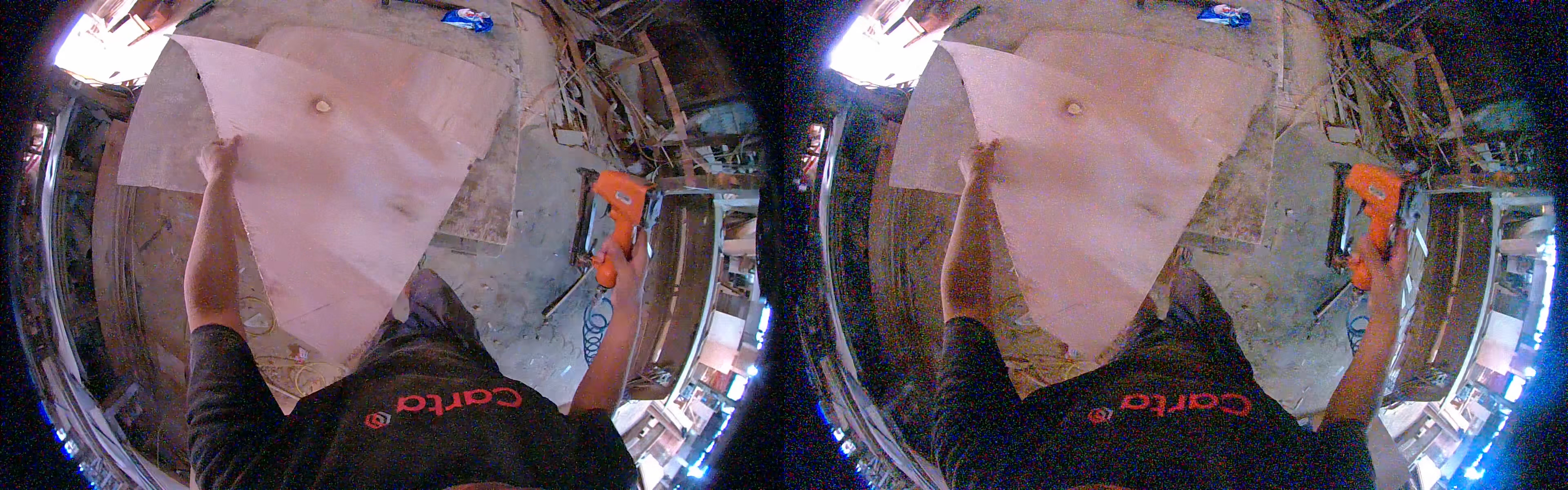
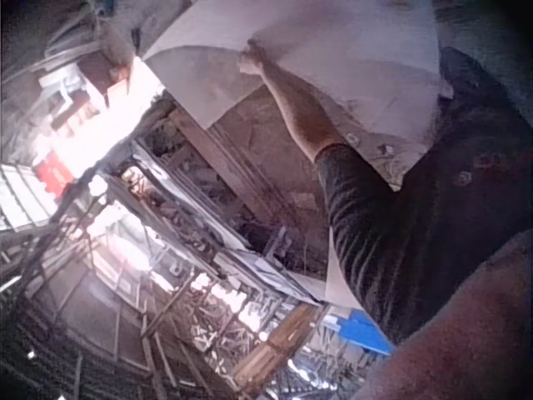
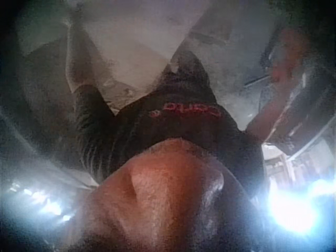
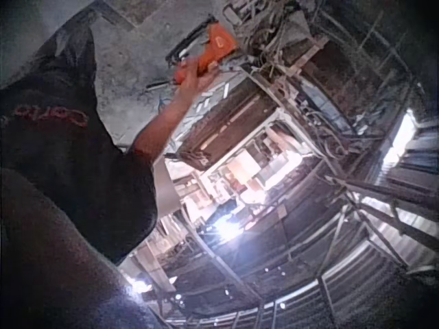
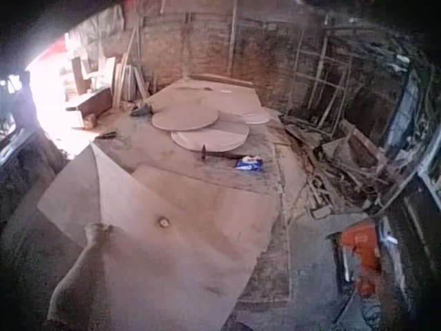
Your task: The person traces a circular template onto a sheet of plywood, staples it to a workbench, and then uses a jigsaw to cut along the marked line. The person also uses a hammer to tap the sheet during preparation.
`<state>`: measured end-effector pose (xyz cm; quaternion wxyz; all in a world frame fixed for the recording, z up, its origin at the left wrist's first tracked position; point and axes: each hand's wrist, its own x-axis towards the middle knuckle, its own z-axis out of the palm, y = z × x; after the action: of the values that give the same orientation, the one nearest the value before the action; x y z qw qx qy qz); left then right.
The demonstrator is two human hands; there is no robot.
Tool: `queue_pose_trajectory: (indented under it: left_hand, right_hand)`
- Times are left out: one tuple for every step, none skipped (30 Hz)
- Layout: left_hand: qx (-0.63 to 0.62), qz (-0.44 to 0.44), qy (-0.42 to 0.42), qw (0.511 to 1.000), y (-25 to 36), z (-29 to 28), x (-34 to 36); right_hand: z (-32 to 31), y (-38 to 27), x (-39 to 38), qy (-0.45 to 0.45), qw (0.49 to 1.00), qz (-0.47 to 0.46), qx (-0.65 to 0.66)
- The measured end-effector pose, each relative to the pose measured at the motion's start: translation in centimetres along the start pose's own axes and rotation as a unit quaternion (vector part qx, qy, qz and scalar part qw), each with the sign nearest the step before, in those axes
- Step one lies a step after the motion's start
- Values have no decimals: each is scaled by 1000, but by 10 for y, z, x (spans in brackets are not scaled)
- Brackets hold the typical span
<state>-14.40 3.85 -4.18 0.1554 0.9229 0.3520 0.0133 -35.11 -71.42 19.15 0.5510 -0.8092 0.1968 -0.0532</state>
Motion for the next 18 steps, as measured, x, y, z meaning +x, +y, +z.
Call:
queue_pose_trajectory:
  left_hand:
    - [50, -3, 6, 999, 18, -6, -11]
    - [44, 18, 31, 998, 35, -17, -27]
    - [39, 40, 56, 997, 54, -32, -49]
    - [37, 56, 86, 994, 62, -41, -72]
    - [21, 95, 118, 988, 62, -41, -94]
    - [2, 133, 146, 980, 61, -38, -118]
    - [-25, 152, 175, 972, 62, -39, -145]
    - [-50, 175, 203, 962, 61, -41, -172]
    - [-71, 141, 215, 964, 52, -43, -197]
    - [-91, 107, 229, 963, 40, -45, -222]
    - [-91, 24, 219, 971, 25, -47, -249]
    - [-88, -56, 212, 972, 9, -47, -275]
    - [-94, -109, 176, 974, -19, -43, -296]
    - [-112, -157, 128, 973, -41, -30, -312]
    - [-226, -191, 85, 951, -50, -24, -333]
    - [-337, -222, 47, 914, -55, -23, -349]
    - [-315, -256, -8, 914, -59, -27, -357]
    - [-292, -289, -63, 910, -63, -31, -364]
  right_hand:
    - [2, -4, 11, -10, 997, 47, -52]
    - [5, -6, 22, -26, 990, 92, -105]
    - [22, -15, 26, -53, 990, 70, -111]
    - [42, -22, 30, -87, 989, 45, -114]
    - [59, -29, 37, -123, 985, 23, -118]
    - [70, -26, 50, -161, 979, 33, -124]
    - [81, -16, 67, -199, 971, 43, -126]
    - [93, -7, 85, -213, 955, -62, -196]
    - [110, 3, 105, -229, 923, -169, -260]
    - [126, 8, 118, -242, 875, -276, -316]
    - [149, -14, 118, -261, 902, -153, -309]
    - [176, -52, 113, -275, 914, -27, -296]
    - [194, -73, 115, -285, 911, 98, -282]
    - [195, -34, 131, -314, 939, -71, -119]
    - [202, -42, 133, -322, 929, -87, -157]
    - [212, -57, 133, -332, 917, -107, -192]
    - [218, -59, 136, -338, 910, -117, -209]
    - [224, -61, 140, -344, 902, -127, -226]
